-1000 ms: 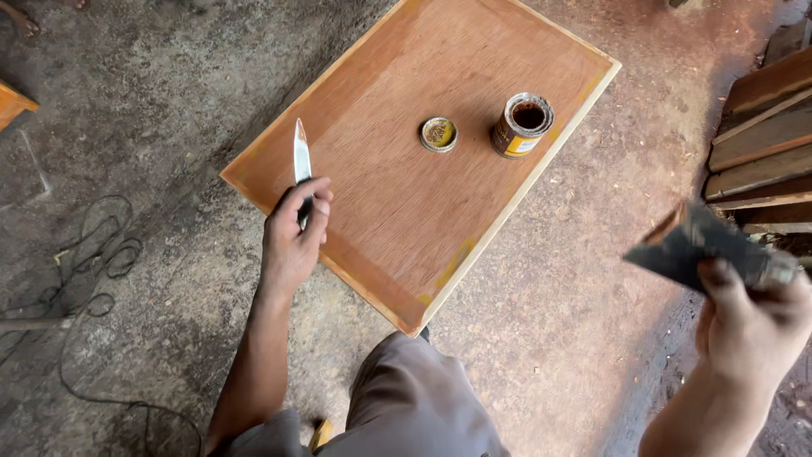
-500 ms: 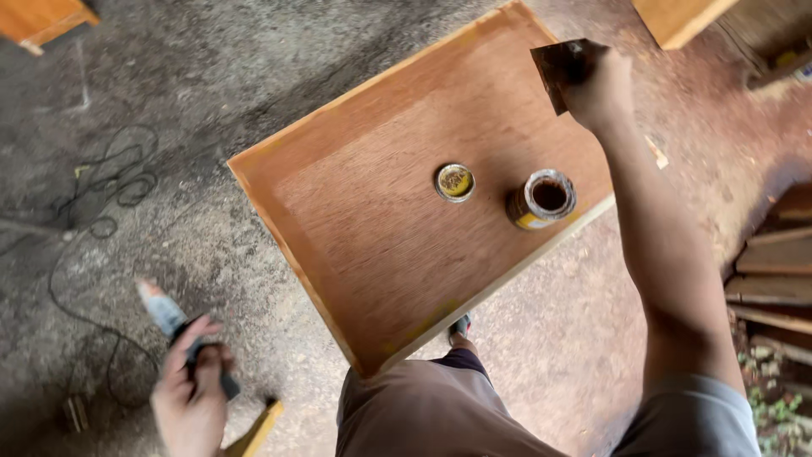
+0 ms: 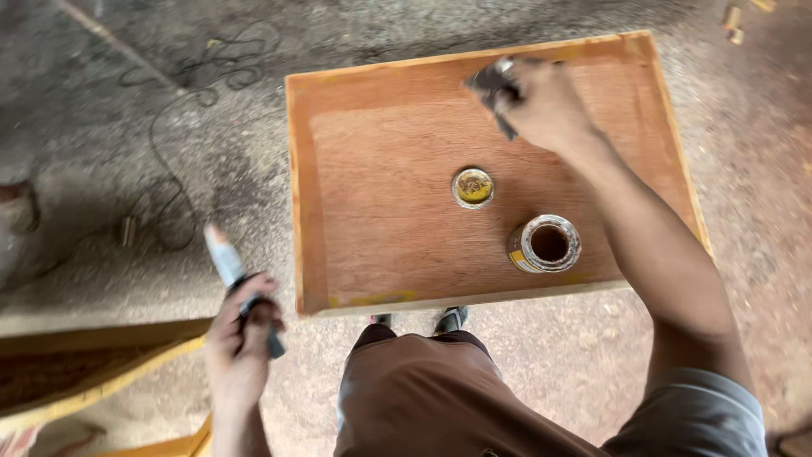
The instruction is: The person uses a putty knife to scoop wood stain from a can and applies it to a metal scraper. They then spread the stain onto the surface and edges of a wooden board using the scraper, repeatedly reloading the tool from the can.
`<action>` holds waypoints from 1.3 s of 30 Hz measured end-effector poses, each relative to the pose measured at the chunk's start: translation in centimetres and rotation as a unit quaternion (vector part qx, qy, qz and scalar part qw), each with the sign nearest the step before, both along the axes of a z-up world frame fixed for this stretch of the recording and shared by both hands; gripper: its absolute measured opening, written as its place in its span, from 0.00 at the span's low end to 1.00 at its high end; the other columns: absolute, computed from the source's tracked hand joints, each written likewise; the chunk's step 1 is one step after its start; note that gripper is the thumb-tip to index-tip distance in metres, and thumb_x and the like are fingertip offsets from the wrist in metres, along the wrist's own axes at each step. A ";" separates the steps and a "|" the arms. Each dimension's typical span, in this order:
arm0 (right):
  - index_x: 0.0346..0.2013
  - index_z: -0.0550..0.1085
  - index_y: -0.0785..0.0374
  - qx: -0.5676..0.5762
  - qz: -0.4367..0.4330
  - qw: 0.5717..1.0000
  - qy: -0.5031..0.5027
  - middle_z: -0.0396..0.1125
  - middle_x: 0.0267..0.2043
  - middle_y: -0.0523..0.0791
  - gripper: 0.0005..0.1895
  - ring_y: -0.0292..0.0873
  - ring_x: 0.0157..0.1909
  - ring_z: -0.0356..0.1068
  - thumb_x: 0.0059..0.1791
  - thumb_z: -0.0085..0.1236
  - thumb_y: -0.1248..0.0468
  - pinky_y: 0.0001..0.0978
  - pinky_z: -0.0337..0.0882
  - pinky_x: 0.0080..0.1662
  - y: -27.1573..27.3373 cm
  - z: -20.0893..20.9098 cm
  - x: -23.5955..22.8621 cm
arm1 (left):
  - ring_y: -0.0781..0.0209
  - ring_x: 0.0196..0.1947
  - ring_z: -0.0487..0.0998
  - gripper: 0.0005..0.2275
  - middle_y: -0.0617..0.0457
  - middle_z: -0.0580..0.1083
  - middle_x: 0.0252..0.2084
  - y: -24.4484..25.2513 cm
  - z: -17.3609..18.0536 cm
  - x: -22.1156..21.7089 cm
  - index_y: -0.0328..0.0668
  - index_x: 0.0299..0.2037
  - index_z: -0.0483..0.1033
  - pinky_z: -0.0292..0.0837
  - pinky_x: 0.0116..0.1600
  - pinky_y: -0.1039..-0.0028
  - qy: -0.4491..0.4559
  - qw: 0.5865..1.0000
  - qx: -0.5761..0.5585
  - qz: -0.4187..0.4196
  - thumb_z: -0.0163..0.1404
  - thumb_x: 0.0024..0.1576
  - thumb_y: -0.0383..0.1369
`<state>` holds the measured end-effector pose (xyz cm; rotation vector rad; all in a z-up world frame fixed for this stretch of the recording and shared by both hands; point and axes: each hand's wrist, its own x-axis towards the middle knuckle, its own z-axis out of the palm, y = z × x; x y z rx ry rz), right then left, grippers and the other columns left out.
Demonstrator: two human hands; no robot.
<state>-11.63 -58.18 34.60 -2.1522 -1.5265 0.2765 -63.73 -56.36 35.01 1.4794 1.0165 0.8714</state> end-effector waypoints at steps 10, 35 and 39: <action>0.51 0.73 0.68 0.326 0.007 0.872 0.365 0.69 0.45 0.40 0.18 0.33 0.46 0.68 0.58 0.65 0.56 0.26 0.69 0.51 -14.8 5.9 -14.9 | 0.67 0.38 0.78 0.16 0.53 0.76 0.47 -8.2 -4.0 14.5 0.37 0.60 0.71 0.81 0.42 0.75 -0.154 0.961 -0.022 -0.229 0.51 0.66 0.37; 0.51 0.66 0.65 0.328 -0.121 0.790 0.504 0.72 0.44 0.49 0.06 0.36 0.37 0.73 0.61 0.53 0.71 0.29 0.74 0.41 -23.7 -8.0 -25.7 | 0.69 0.47 0.69 0.17 0.58 0.70 0.47 -10.7 -7.9 15.8 0.32 0.63 0.63 0.70 0.52 0.78 -0.356 0.861 -0.184 -0.313 0.42 0.75 0.40; 0.57 0.67 0.65 0.360 -0.164 0.790 0.469 0.72 0.35 0.50 0.09 0.36 0.32 0.73 0.62 0.46 0.68 0.24 0.67 0.32 -26.1 -6.6 -22.8 | 0.69 0.37 0.67 0.13 0.56 0.68 0.38 -9.5 -8.7 15.5 0.27 0.54 0.64 0.69 0.40 0.78 -0.204 0.935 -0.153 -0.248 0.48 0.75 0.35</action>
